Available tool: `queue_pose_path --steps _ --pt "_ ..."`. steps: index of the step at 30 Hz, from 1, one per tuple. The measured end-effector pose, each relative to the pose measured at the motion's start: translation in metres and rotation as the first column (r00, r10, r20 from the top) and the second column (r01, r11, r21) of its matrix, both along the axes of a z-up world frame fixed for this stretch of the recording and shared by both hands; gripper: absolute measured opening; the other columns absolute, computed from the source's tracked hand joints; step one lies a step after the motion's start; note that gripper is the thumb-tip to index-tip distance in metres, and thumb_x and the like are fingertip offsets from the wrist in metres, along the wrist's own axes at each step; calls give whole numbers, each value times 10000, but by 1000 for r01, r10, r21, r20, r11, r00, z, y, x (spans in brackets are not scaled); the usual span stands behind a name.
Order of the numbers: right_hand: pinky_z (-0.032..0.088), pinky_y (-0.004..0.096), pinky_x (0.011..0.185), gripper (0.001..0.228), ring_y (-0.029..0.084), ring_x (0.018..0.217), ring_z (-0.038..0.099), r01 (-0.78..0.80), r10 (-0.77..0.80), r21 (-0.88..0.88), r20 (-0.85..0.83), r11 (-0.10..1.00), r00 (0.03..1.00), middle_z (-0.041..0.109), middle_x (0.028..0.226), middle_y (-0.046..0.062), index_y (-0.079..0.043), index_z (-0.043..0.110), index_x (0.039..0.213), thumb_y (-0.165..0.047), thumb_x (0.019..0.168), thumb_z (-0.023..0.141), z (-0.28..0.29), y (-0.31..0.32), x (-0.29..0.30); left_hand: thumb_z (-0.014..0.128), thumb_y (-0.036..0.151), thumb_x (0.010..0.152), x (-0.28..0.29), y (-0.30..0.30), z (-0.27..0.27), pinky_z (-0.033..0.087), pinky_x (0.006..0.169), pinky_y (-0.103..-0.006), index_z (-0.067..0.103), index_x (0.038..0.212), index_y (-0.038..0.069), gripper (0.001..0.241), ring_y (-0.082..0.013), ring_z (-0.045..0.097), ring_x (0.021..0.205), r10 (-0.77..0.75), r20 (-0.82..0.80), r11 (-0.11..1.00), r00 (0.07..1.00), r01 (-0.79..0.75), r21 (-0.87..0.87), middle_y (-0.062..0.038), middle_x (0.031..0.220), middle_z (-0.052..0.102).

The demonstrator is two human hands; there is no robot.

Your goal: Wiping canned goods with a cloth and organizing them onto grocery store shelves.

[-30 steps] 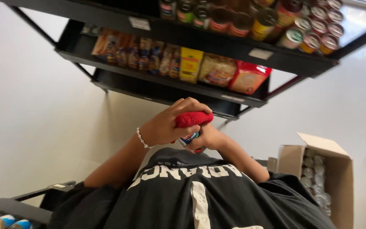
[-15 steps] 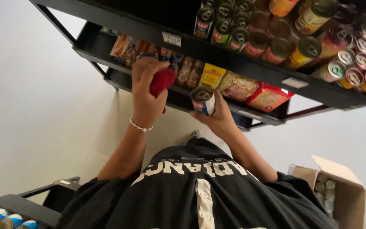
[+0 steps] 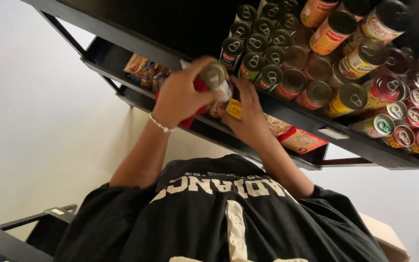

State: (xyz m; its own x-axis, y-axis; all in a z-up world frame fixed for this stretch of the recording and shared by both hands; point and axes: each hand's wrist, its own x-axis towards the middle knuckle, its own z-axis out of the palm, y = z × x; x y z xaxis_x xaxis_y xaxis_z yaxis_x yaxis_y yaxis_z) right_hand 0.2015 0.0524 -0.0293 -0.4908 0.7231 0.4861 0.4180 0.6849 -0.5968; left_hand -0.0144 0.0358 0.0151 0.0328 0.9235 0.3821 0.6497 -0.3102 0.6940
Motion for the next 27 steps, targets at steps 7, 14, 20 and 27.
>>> queue_pose_path --steps 7,14,20,27 --pt "447 456 1111 453 388 1304 538 35 -36 20 19 999 999 557 1379 190 -59 597 1310 -126 896 765 -23 12 2 853 472 805 -17 71 -20 583 869 -449 587 1405 177 720 -366 733 1027 -15 -30 993 999 18 117 -143 1162 755" --pt "460 446 1069 275 361 1233 567 132 -132 -5 23 991 991 605 1302 158 -70 699 1160 -85 888 739 -28 7 -2 868 580 769 -10 132 -52 575 805 -466 588 1379 136 805 -368 720 984 -41 -190 993 981 62 104 -163 1123 743" --pt "470 439 1048 243 351 1211 584 228 -228 5 13 974 974 612 1290 148 -70 693 1148 -89 911 742 -33 -2 -17 838 521 795 2 149 -58 585 750 -456 558 1436 161 787 -337 735 891 -95 -293 995 952 98 -4 -154 1036 753" --pt "473 446 1030 250 358 1199 581 317 -317 22 12 948 948 618 1283 149 -66 686 1135 -88 892 740 -38 -10 -26 905 481 709 -5 154 -56 579 855 -448 486 1503 184 945 -335 729 1010 -312 -314 950 897 303 -80 -137 1111 756"
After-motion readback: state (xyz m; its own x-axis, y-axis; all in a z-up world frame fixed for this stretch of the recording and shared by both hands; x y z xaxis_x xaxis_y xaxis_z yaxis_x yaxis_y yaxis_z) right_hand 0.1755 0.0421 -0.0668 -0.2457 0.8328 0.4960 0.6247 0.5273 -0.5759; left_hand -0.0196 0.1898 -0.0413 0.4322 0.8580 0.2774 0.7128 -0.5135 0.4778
